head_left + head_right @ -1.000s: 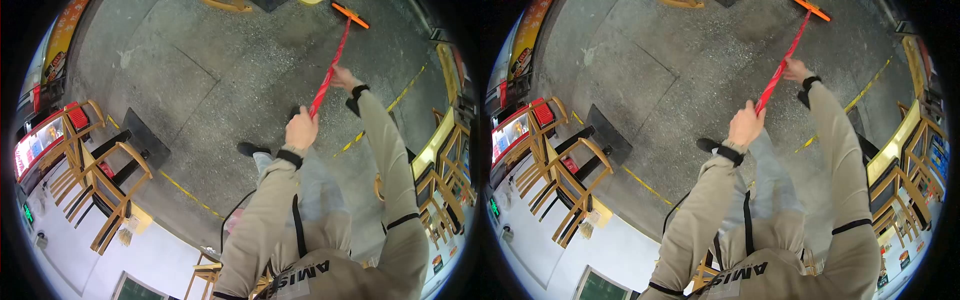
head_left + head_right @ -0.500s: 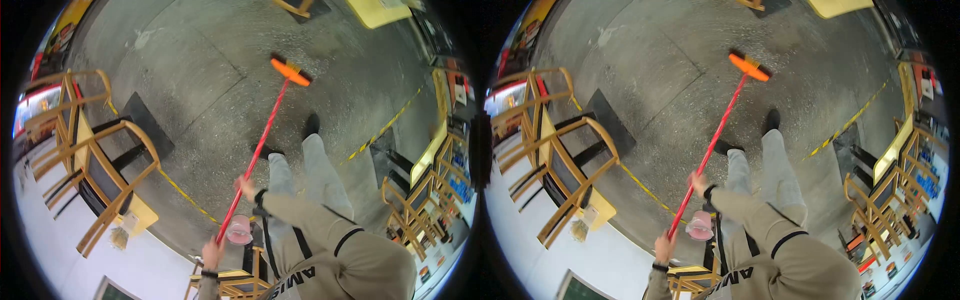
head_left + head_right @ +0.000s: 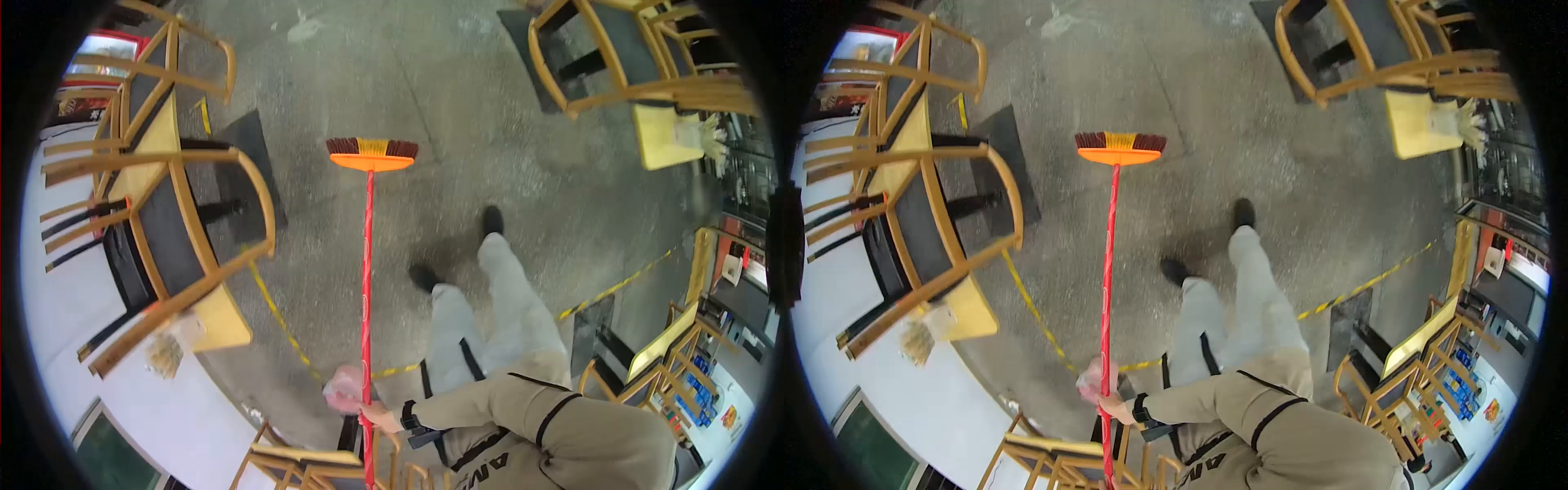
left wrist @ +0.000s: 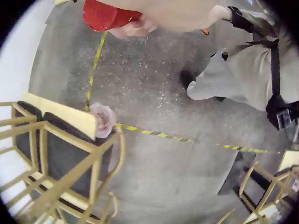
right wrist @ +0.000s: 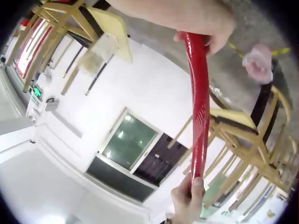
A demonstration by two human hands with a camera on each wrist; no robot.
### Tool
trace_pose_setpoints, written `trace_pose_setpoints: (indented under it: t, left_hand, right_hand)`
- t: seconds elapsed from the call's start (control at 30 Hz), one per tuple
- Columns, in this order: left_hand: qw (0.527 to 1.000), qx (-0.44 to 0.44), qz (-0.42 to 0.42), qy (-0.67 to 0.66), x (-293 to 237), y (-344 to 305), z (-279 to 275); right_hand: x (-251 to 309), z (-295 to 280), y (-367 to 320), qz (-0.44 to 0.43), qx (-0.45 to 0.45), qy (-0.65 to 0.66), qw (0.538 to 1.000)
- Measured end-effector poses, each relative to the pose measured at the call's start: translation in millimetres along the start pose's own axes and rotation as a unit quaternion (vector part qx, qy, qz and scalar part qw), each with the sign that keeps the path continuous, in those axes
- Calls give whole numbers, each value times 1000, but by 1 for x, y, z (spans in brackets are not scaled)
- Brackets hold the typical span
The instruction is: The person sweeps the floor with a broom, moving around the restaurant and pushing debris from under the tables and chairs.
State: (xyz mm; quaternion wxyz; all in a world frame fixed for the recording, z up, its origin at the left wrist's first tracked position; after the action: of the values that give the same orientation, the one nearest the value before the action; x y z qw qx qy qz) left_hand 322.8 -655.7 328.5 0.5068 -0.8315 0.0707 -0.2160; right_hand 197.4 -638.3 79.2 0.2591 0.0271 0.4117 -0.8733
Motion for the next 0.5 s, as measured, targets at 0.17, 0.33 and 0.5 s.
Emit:
trace_pose_setpoints:
  t: [0.17, 0.33, 0.5]
  left_hand:
    - [975, -125, 155, -98, -254, 98, -50]
    - [955, -94, 257, -116, -583, 170, -142]
    - [920, -102, 360, -122, -868, 173, -233]
  right_hand:
    - [258, -131, -42, -248, -167, 32, 954]
    - [608, -325, -79, -545, -256, 20, 798]
    - [807, -337, -322, -485, -138, 1, 863]
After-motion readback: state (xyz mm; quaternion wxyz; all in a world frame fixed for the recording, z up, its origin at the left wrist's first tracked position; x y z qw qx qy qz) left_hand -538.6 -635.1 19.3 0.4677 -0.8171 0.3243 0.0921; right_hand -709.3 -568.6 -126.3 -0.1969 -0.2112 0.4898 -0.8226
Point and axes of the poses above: each hand's wrist, its own y-axis towards the middle knuckle, its own z-axis out of the palm, x = y × z, the point moved 9 cm from there along y, towards the middle knuckle, and after that the axes turned 13 degrees about x, right-handed, at the moved point
